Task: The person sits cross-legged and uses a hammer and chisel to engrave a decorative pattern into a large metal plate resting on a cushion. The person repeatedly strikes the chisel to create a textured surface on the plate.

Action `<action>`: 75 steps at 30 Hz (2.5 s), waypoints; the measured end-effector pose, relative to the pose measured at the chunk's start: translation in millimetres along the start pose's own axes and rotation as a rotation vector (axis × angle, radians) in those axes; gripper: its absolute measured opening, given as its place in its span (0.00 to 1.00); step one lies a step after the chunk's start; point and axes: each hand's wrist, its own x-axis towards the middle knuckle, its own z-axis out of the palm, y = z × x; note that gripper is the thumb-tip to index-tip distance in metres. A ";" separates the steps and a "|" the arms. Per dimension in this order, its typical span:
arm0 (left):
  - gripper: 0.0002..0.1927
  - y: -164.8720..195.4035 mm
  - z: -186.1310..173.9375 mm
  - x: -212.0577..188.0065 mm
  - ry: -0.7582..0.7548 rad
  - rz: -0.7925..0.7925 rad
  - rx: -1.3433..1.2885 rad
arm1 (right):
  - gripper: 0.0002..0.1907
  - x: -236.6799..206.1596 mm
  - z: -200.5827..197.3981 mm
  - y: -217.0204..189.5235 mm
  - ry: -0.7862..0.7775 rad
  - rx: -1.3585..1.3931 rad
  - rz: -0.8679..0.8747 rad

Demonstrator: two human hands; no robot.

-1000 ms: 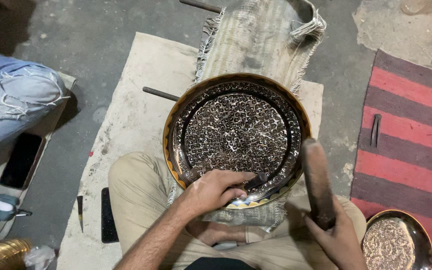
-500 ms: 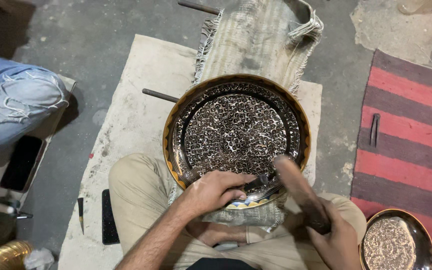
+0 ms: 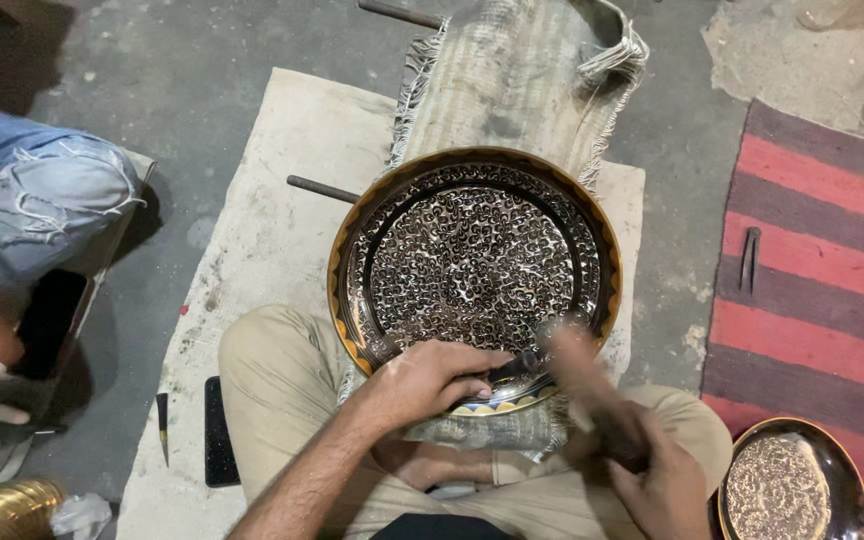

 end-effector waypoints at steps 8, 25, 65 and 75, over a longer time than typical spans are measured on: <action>0.24 -2.4 -1.3 -0.4 0.029 0.085 0.010 | 0.35 -2.2 9.2 -2.1 0.147 0.315 -0.160; 0.24 -1.7 -4.3 -2.0 0.030 0.132 -0.024 | 0.21 -12.8 13.2 -14.1 0.215 0.636 -0.059; 0.29 5.2 -15.1 -6.9 0.042 -0.031 -0.010 | 0.16 12.4 -13.3 -65.8 0.069 0.663 -0.161; 0.26 1.3 -12.6 -5.5 0.087 0.048 0.016 | 0.16 19.6 -19.3 -42.6 0.026 0.861 0.046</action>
